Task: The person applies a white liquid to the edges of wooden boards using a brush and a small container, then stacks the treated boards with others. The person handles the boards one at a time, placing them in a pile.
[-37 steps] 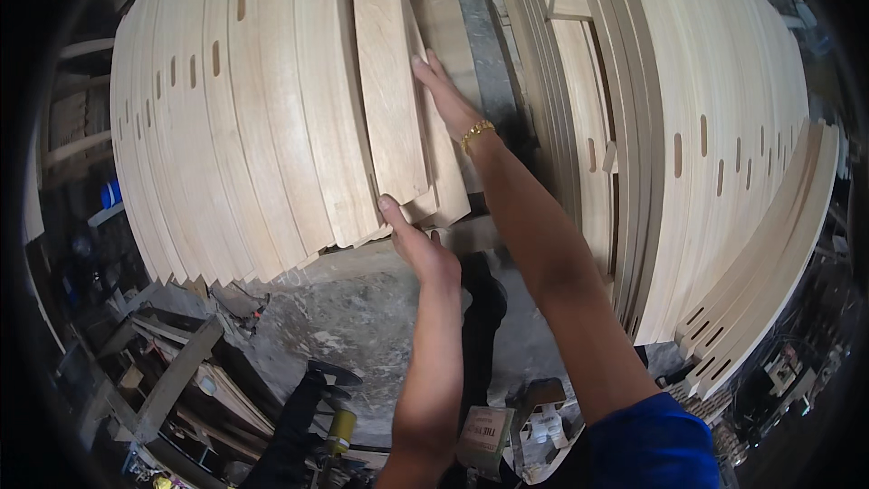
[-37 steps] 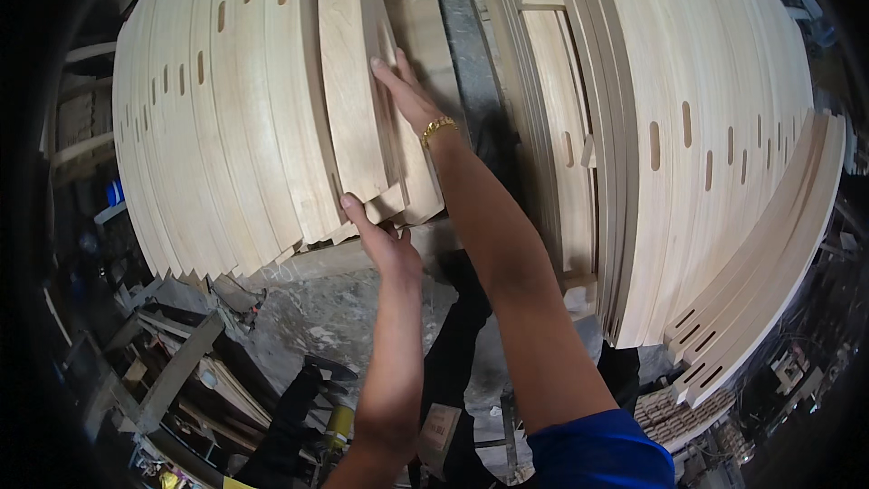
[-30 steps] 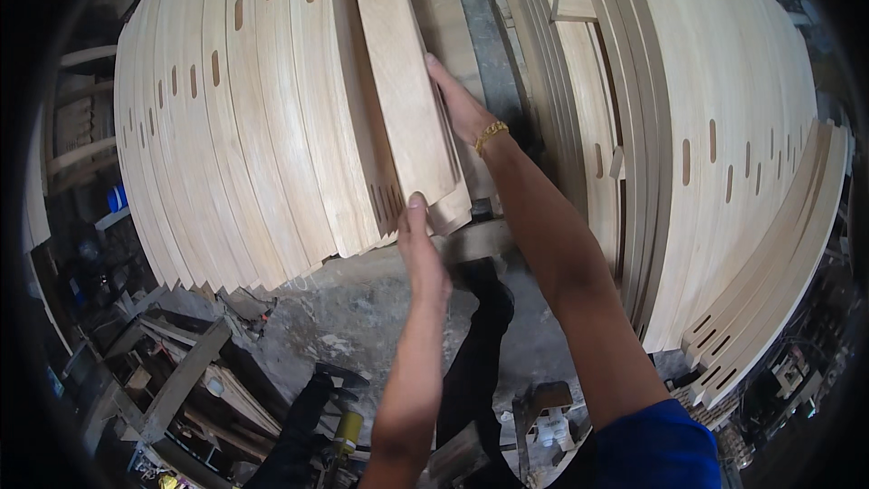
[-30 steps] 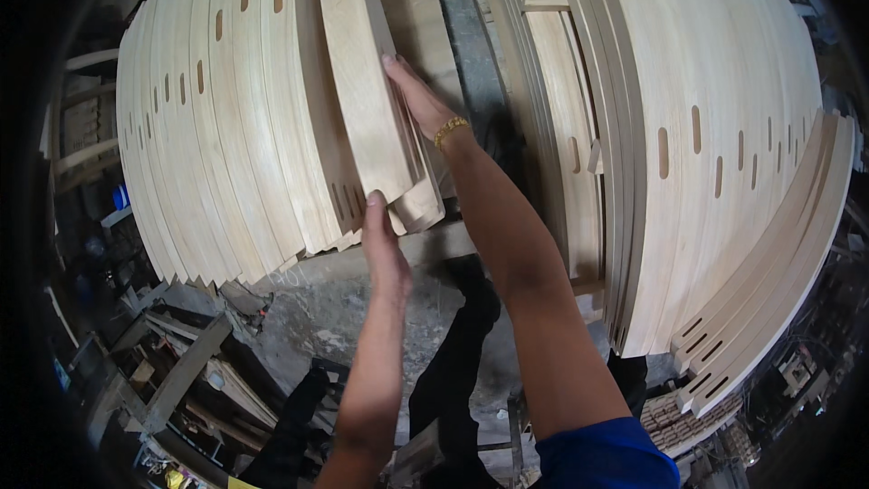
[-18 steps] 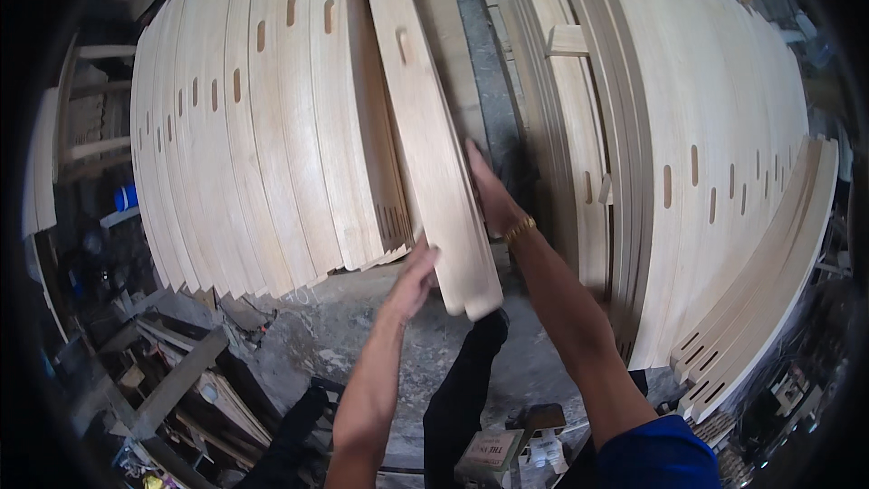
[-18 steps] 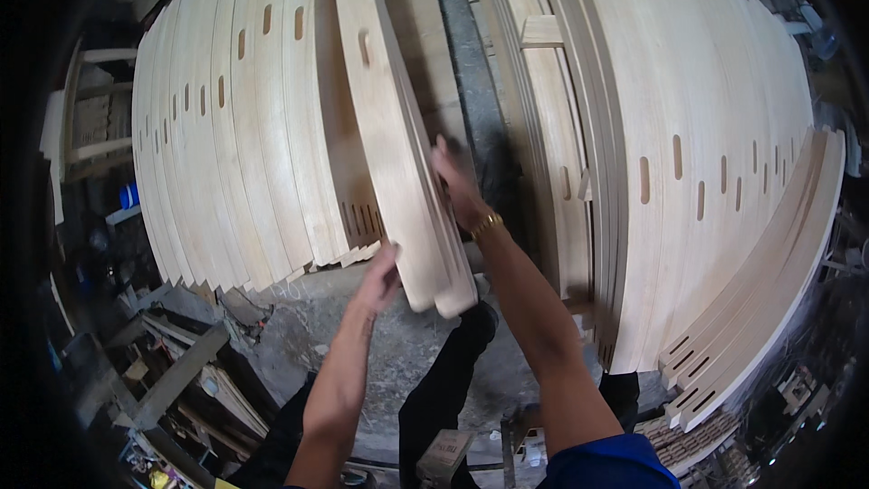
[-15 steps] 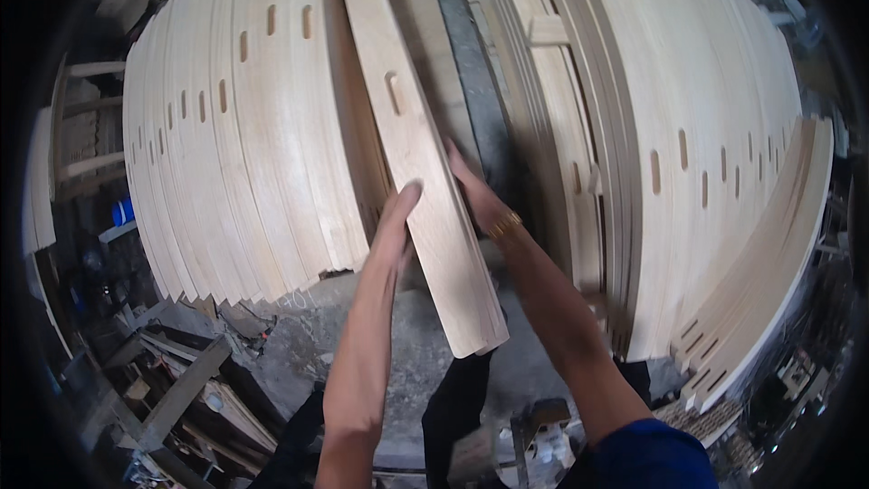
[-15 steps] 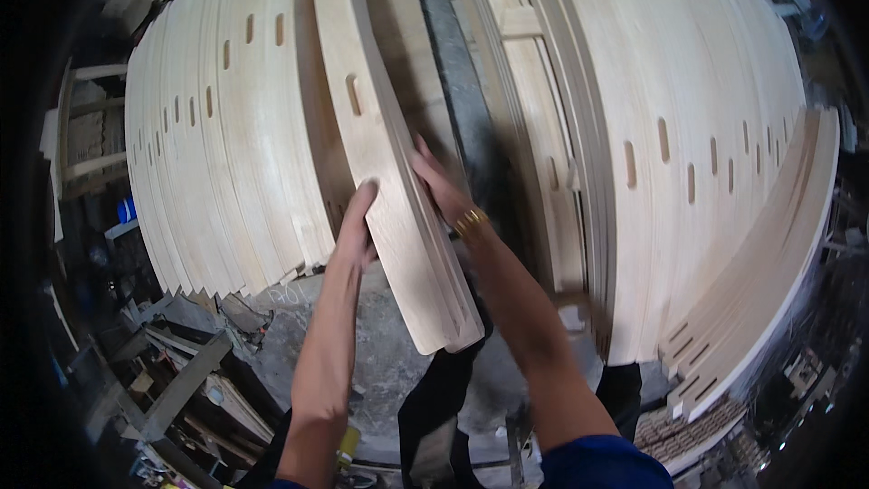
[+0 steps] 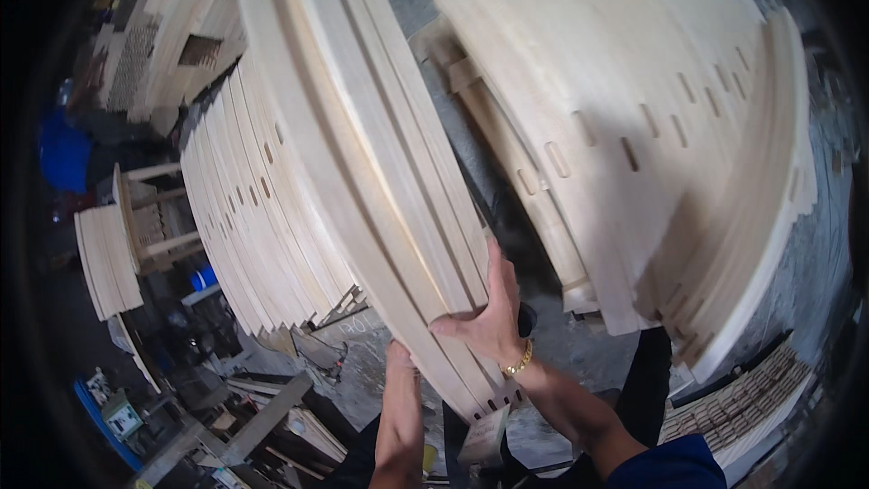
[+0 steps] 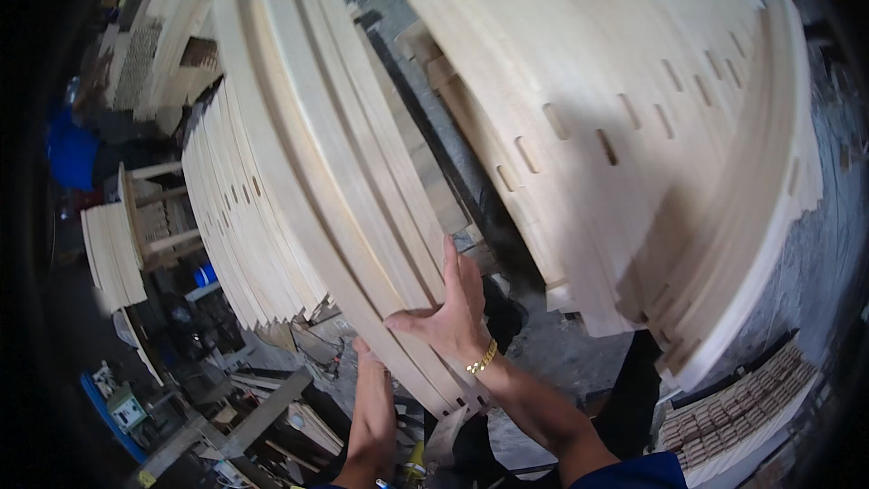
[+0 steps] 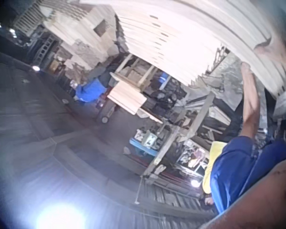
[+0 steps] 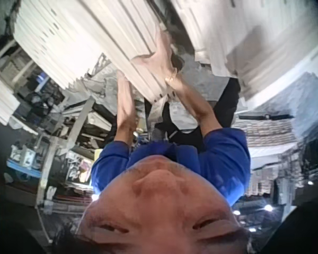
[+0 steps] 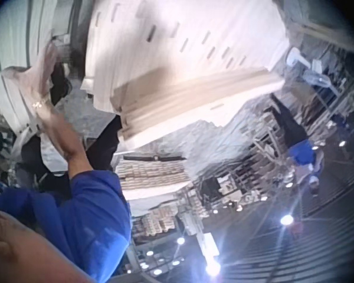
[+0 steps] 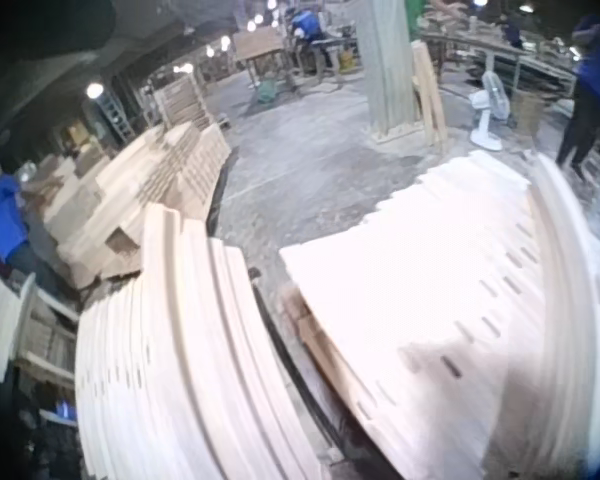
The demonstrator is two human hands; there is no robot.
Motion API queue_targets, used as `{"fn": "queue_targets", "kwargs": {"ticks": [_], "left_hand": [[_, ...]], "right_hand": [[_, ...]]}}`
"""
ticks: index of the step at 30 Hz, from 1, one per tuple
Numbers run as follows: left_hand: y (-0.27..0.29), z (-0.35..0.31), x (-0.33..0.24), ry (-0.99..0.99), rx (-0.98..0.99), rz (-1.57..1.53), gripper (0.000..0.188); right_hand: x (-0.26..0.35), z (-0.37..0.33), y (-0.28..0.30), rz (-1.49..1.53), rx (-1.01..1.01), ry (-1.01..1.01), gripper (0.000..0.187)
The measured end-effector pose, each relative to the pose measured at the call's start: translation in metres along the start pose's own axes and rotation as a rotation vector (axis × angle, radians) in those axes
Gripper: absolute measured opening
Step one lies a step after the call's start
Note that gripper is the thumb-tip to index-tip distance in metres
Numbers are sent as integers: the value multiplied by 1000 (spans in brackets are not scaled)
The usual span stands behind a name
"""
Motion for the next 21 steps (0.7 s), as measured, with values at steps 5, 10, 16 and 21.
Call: {"fn": "queue_targets", "kwargs": {"ticks": [5, 10, 16, 21], "left_hand": [[-161, -78, -59, 19, 70, 217, 66], [-370, -183, -76, 90, 342, 347, 71], [-562, -165, 65, 213, 774, 286, 81], [-618, -71, 174, 15, 753, 463, 79]], "right_hand": [[86, -37, 120, 172, -42, -27, 125], [158, -72, 289, 177, -162, 134, 117], [44, -89, 478, 648, -369, -125, 81], [-102, -52, 528, 869, -375, -218, 74]]}}
Point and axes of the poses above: each hand's wrist, its own z-axis towards the middle knuckle, its own y-axis out of the back of the hand, x = y × z, the point moved 5 cm from there along z, towards the middle knuckle
